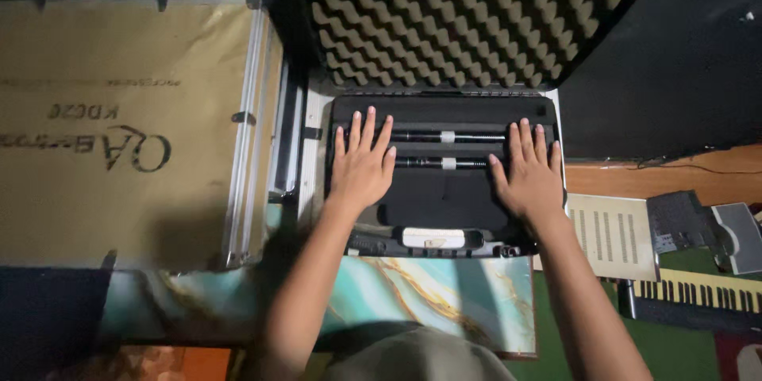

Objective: The person places three black stands into a foam-lined case, closes the case, and carries a silver case to a table.

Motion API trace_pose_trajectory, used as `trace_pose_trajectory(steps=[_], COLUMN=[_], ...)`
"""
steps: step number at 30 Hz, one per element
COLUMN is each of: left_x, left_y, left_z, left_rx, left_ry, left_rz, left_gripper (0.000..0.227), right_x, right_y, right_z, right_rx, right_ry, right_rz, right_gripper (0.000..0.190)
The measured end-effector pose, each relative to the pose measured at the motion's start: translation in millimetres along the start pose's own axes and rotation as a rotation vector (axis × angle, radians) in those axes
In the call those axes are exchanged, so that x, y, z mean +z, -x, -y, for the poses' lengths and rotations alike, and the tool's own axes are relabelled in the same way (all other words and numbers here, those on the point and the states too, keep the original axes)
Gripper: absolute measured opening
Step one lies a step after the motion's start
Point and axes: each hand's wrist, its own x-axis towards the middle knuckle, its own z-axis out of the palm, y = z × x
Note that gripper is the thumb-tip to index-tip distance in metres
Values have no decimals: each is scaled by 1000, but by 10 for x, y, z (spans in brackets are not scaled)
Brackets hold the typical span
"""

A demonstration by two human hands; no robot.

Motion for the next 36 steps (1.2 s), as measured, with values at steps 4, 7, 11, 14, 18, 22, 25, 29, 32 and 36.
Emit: trace_pose_trajectory(steps=[4,7,11,14,18,22,25,29,32,36], left_x=[-300,-629,-1063,-1320,-1503,-1481,-1310,-839,-386,186], left_y=[173,471,970,1376,1859,2143,2242,2324,2371,2466], left_z=[-90,-267,-508,-665,-801,-826,-747,-426,-65,424], left_rx=[35,68,114,141,145,157,140,216,274,218], left_ry=[53,114,157,218,238,249,260,298,281,176], left_rz=[-63,-123,-203,-256,-259,-289,-307,-252,-184,-29], left_gripper=[59,60,56,55,51,49,33,12,14,17], right_x=[-318,-649,-1071,-1326,-1516,-1536,-1395,-932,-424,283], right_y=[169,418,843,1217,1674,1958,2038,2072,2012,1946], right_z=[199,436,822,1104,1375,1483,1485,1432,1382,1318], right_rx=[-46,-104,-183,-214,-218,-233,-225,-209,-267,-347], right_ry=[-51,-129,-212,-298,-360,-415,-490,-481,-491,-419], right_rz=[-89,-149,-229,-266,-273,-322,-327,-249,-158,-76], right_gripper=[67,65,61,58,54,50,43,34,33,34])
